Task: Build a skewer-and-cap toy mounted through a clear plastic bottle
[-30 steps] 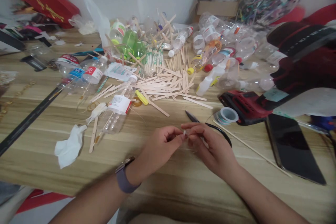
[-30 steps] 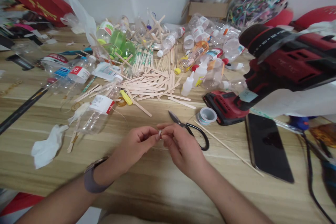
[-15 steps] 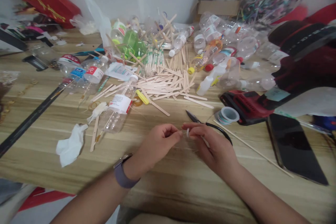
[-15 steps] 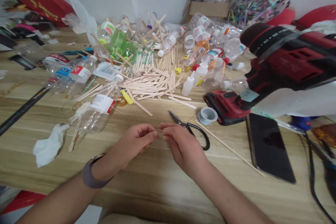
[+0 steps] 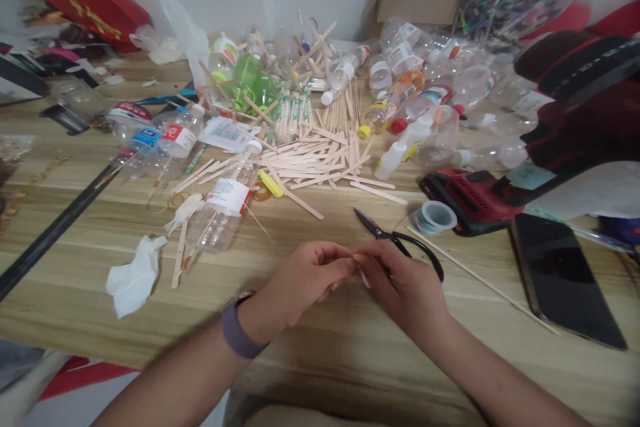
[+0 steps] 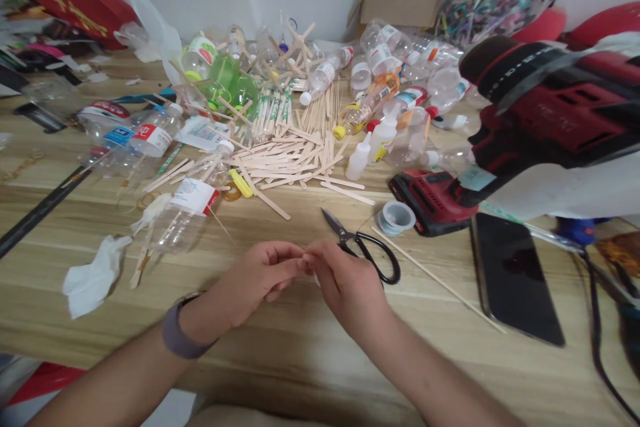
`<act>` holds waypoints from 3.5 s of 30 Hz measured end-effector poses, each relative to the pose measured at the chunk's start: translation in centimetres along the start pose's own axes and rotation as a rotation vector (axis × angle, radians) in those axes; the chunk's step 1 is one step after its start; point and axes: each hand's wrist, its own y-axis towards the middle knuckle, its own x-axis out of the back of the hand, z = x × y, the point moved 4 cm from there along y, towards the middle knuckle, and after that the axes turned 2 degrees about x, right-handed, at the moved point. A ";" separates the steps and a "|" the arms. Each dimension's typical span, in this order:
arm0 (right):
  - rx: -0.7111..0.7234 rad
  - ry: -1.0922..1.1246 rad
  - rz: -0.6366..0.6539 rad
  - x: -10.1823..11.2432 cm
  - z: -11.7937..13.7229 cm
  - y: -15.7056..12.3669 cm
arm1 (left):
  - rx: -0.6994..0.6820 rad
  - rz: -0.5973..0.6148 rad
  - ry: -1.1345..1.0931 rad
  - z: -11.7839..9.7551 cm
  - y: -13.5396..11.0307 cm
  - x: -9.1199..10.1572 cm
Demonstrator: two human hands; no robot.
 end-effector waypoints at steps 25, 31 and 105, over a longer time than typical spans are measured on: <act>0.150 -0.013 -0.059 0.6 0.3 0.2 | -0.262 -0.101 0.398 -1.5 -0.3 1.1; 0.418 -0.106 0.004 0.7 1.0 -0.1 | -0.239 -0.048 0.494 -1.5 -0.2 1.3; -0.121 0.700 0.060 1.1 -1.0 0.5 | -0.471 -0.169 0.868 -2.3 -1.1 0.4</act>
